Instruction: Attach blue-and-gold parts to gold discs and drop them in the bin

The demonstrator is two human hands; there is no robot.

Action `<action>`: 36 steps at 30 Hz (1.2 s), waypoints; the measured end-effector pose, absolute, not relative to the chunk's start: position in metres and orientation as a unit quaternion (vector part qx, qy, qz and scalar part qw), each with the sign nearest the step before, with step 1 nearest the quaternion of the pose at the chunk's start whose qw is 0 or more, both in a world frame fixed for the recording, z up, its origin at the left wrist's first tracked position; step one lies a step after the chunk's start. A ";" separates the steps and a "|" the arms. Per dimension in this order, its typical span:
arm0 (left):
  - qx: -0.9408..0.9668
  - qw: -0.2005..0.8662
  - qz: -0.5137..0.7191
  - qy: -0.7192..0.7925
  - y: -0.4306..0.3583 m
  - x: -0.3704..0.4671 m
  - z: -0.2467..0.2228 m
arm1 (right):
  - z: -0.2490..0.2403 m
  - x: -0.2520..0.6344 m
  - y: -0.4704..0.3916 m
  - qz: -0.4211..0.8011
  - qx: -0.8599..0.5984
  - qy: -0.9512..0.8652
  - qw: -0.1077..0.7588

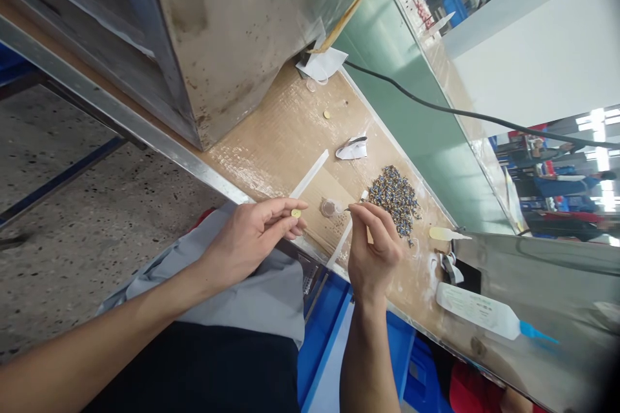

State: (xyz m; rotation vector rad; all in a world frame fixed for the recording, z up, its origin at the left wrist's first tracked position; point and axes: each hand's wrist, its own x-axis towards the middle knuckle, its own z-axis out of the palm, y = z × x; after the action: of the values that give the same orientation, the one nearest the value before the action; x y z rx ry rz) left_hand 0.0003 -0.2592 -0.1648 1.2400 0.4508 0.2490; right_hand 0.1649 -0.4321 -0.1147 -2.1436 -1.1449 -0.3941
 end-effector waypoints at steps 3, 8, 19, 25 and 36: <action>0.582 0.777 0.112 0.212 -0.259 0.000 -0.163 | -0.116 0.164 -0.432 -0.158 -0.819 -0.439 0.333; 0.585 0.773 0.109 0.219 -0.260 -0.002 -0.163 | -0.117 0.165 -0.436 -0.154 -0.822 -0.426 0.346; 0.550 0.806 0.071 0.207 -0.282 -0.003 -0.137 | -0.098 0.108 -0.447 -0.080 -0.794 -0.325 0.507; 0.620 0.758 0.090 0.184 -0.294 -0.003 -0.124 | -0.103 0.098 -0.448 -0.042 -0.777 -0.340 0.528; 0.691 0.688 0.137 0.172 -0.303 -0.002 -0.116 | -0.106 0.102 -0.450 -0.041 -0.760 -0.372 0.531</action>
State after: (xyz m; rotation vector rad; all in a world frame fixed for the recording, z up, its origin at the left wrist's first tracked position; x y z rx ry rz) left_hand -0.0022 -0.3026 -0.1165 1.5469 0.3853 0.3062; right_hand 0.1016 -0.4498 -0.1059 -1.8127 -0.8880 -0.0975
